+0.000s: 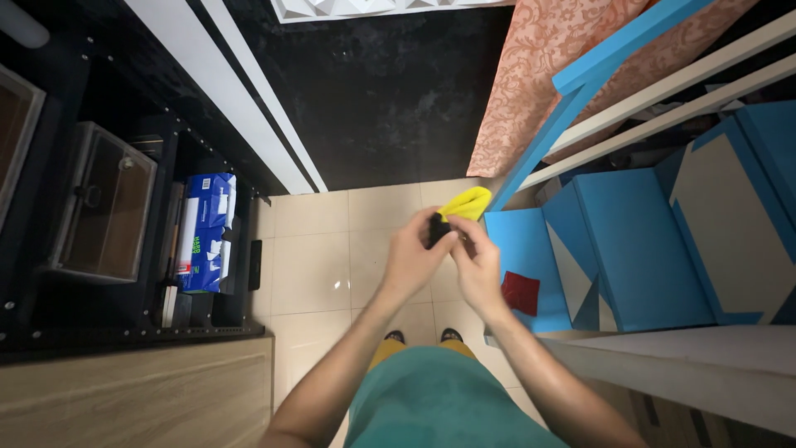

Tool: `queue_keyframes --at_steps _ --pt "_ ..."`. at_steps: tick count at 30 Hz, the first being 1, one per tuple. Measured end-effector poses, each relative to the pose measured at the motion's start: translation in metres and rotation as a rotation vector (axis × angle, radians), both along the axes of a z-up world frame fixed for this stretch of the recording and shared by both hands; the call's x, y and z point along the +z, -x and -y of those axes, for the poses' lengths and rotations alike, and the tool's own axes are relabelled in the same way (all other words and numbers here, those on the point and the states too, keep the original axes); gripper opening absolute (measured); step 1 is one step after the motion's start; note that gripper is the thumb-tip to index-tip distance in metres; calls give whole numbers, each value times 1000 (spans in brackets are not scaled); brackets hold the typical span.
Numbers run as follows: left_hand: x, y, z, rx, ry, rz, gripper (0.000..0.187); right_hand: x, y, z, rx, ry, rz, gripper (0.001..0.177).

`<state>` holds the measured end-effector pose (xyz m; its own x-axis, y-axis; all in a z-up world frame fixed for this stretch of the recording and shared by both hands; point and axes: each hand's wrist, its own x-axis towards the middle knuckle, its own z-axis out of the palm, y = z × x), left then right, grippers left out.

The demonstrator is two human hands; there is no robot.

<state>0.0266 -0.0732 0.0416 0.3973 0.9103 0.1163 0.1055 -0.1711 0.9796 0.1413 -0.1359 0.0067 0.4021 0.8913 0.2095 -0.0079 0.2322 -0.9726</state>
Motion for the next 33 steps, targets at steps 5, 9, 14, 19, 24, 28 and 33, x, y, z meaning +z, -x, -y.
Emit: queue_keyframes --at_steps 5,9,14,19,24,28,33 --pt "-9 12 -14 -65 176 213 33 18 -8 12 72 36 62 30" --pt "-11 23 -18 -177 264 302 26 44 -25 7 -178 -45 98 50" --pt "-1 37 -26 -274 321 312 21 48 -61 -9 307 223 -550 18" --pt "6 38 -17 -143 443 207 17 30 -53 -2 35 97 -207 8" --pt "0 32 -9 11 314 271 21 3 -37 -10 -74 292 -92 20" --pt "-29 38 -6 105 170 -34 26 -56 -7 -18 23 358 78 38" --pt "-104 18 -10 338 73 13 24 -93 26 -11 -309 376 264 37"
